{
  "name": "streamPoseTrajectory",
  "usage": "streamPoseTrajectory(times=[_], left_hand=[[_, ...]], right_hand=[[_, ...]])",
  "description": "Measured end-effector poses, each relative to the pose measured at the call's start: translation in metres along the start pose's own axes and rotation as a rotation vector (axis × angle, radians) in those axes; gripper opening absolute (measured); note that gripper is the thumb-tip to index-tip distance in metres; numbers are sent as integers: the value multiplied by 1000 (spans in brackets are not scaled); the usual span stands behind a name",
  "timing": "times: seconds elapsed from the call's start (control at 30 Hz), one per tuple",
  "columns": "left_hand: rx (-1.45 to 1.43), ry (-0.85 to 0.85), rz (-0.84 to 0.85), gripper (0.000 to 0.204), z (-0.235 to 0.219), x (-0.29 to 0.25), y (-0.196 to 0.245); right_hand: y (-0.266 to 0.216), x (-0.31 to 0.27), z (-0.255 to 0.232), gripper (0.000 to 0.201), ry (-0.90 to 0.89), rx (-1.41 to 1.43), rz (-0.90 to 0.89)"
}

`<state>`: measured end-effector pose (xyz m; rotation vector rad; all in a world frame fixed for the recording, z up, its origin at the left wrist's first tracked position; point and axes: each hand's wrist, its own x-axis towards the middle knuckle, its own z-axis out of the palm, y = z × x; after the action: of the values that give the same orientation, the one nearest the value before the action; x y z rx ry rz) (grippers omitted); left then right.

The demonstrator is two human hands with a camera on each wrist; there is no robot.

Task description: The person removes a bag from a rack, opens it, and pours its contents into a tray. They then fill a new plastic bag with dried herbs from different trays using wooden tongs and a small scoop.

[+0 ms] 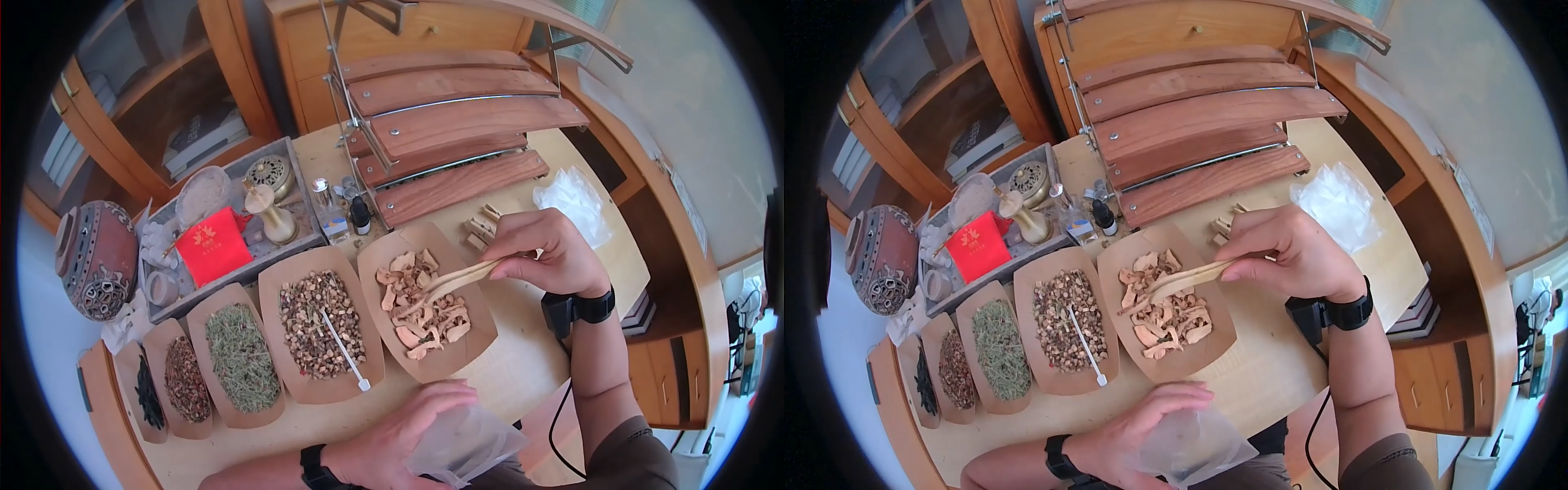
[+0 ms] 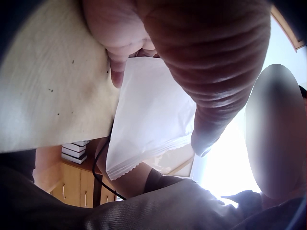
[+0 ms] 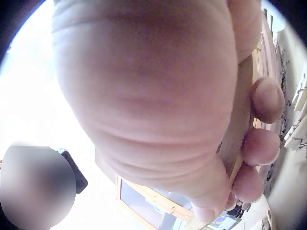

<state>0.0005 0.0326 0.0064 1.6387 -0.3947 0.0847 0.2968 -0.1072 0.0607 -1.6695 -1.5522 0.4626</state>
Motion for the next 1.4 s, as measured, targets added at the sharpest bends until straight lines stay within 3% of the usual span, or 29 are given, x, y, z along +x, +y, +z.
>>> streamPoseTrajectory(times=[0.2, 0.27, 0.47, 0.6, 0.7, 0.77, 0.87, 1.0, 1.13, 1.23, 1.4], left_hand=[[-37, -33, -73, 110, -1, -1, 6], [-285, 18, -96, 115, 8, -8, -8], [-423, 9, -49, 122, 12, -14, -22], [-516, 56, -21, 122, 15, -11, -21], [-380, 2, -49, 121, 5, -8, -12], [-318, -26, -169, 107, 2, -5, -1], [-334, -12, -63, 120, 5, -9, -13], [-448, 13, -128, 120, 10, -11, -13], [-317, -3, -74, 118, 6, -7, -11], [-293, -3, -70, 117, 7, -9, -11], [-125, -44, -82, 114, -2, -6, 2]], right_hand=[[-6, -4, -7, 20, -52, 244, -82], [-5, -6, -10, 20, -74, 319, -100], [-7, -11, -20, 22, -256, 391, -154], [-19, -13, -26, 19, -299, 320, -212], [-28, -12, -27, 18, -314, 240, -322], [-35, -14, -26, 20, -317, 134, -391], [-46, -18, -23, 20, -323, 51, -441], [-46, -20, -20, 21, -307, 84, -472], [-40, -17, -22, 22, -248, 161, -455], [-38, -14, -21, 24, -5, -48, -163], [-23, -6, -4, 25, 41, -178, -30]])
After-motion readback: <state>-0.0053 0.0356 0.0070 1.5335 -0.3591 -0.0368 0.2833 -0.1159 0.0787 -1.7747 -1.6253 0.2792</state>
